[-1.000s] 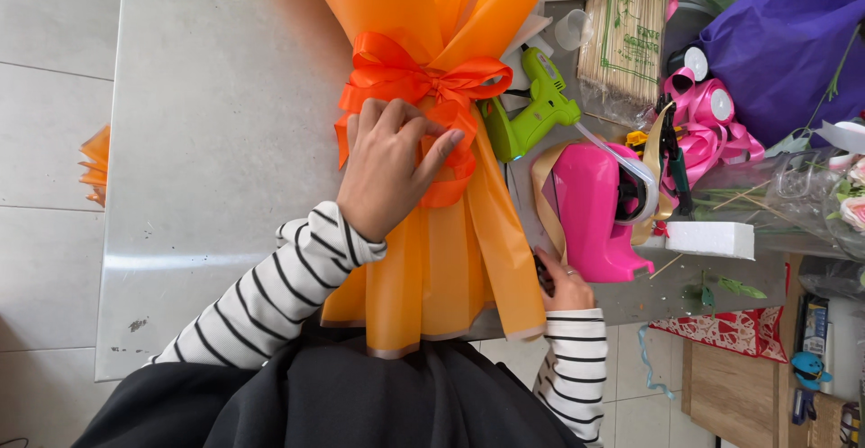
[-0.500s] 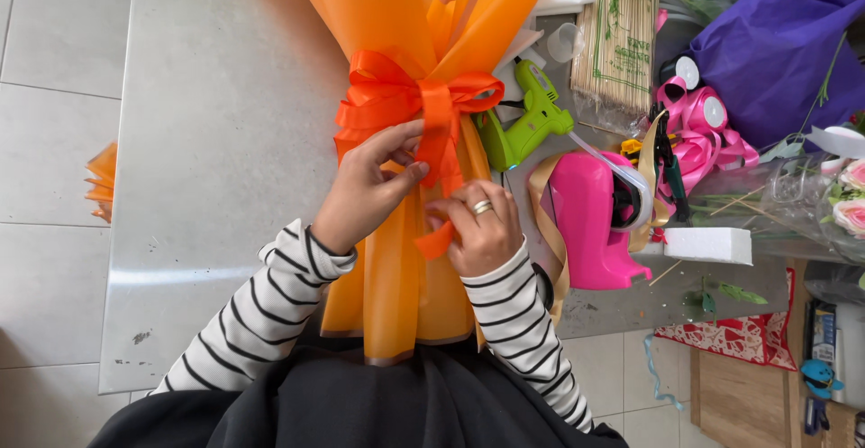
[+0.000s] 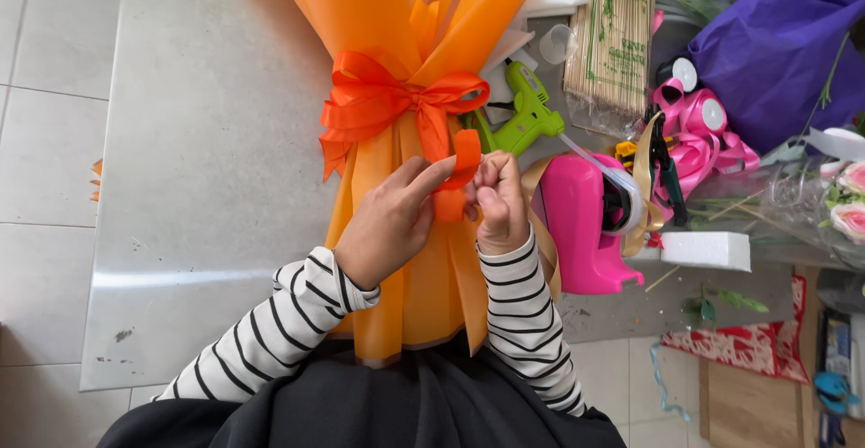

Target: The person wraps an orange bouquet by applying glue from a glue gun, tying an orange ribbon around the center, and forming an orange ribbon bow by hand which is then attached to the bouquet.

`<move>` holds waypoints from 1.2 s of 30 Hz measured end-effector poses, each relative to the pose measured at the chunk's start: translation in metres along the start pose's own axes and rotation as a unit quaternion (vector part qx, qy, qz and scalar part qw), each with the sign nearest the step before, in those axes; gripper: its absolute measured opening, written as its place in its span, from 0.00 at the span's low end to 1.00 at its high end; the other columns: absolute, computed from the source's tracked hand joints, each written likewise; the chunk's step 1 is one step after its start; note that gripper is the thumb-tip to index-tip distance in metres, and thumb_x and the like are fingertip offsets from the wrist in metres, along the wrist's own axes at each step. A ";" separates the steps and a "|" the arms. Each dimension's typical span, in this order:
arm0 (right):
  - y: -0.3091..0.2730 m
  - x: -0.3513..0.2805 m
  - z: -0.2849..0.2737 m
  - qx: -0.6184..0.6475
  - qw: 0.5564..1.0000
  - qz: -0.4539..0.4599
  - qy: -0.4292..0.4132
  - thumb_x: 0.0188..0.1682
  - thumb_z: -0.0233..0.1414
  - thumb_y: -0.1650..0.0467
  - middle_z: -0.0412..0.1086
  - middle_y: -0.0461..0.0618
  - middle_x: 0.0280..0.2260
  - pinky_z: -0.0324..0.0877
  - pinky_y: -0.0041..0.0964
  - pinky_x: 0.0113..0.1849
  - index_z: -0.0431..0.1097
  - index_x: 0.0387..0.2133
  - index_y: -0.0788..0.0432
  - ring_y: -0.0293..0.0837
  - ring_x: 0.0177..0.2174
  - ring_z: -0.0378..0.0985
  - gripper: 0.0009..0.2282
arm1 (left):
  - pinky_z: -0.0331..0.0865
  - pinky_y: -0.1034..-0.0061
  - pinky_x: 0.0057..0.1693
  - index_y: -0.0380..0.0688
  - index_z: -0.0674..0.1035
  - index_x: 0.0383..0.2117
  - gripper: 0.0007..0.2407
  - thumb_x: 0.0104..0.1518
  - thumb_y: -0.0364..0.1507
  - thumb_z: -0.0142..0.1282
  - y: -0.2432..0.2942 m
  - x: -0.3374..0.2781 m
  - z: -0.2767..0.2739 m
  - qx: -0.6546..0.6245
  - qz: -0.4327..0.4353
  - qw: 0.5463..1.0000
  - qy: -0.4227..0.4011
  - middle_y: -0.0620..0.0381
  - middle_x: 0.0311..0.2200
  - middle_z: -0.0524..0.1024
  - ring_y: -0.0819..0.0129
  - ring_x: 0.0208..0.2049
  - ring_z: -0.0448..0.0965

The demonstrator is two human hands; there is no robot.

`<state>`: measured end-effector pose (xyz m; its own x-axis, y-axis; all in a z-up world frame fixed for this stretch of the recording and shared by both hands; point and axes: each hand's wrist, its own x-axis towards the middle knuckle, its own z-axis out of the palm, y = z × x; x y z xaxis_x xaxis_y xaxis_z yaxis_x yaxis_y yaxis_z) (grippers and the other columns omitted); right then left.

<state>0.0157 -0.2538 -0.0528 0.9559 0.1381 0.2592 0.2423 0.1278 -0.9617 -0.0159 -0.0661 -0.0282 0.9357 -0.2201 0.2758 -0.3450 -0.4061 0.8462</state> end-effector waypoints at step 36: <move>0.080 0.106 -0.124 -0.411 0.776 0.297 0.375 0.40 0.66 0.41 0.72 0.54 0.46 0.80 0.47 0.44 0.62 0.43 0.50 0.48 0.41 0.81 0.34 | 0.79 0.71 0.29 0.36 0.81 0.48 0.09 0.65 0.24 0.55 -0.015 -0.012 0.000 -0.193 -0.129 0.970 0.068 0.43 0.23 0.79 0.59 0.25 0.82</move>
<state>0.1567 -0.3509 -0.1133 0.6926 -0.7169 -0.0798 -0.5491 -0.4523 -0.7028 -0.0223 -0.0578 -0.0444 0.9974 -0.0253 0.0668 -0.0683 -0.0643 0.9956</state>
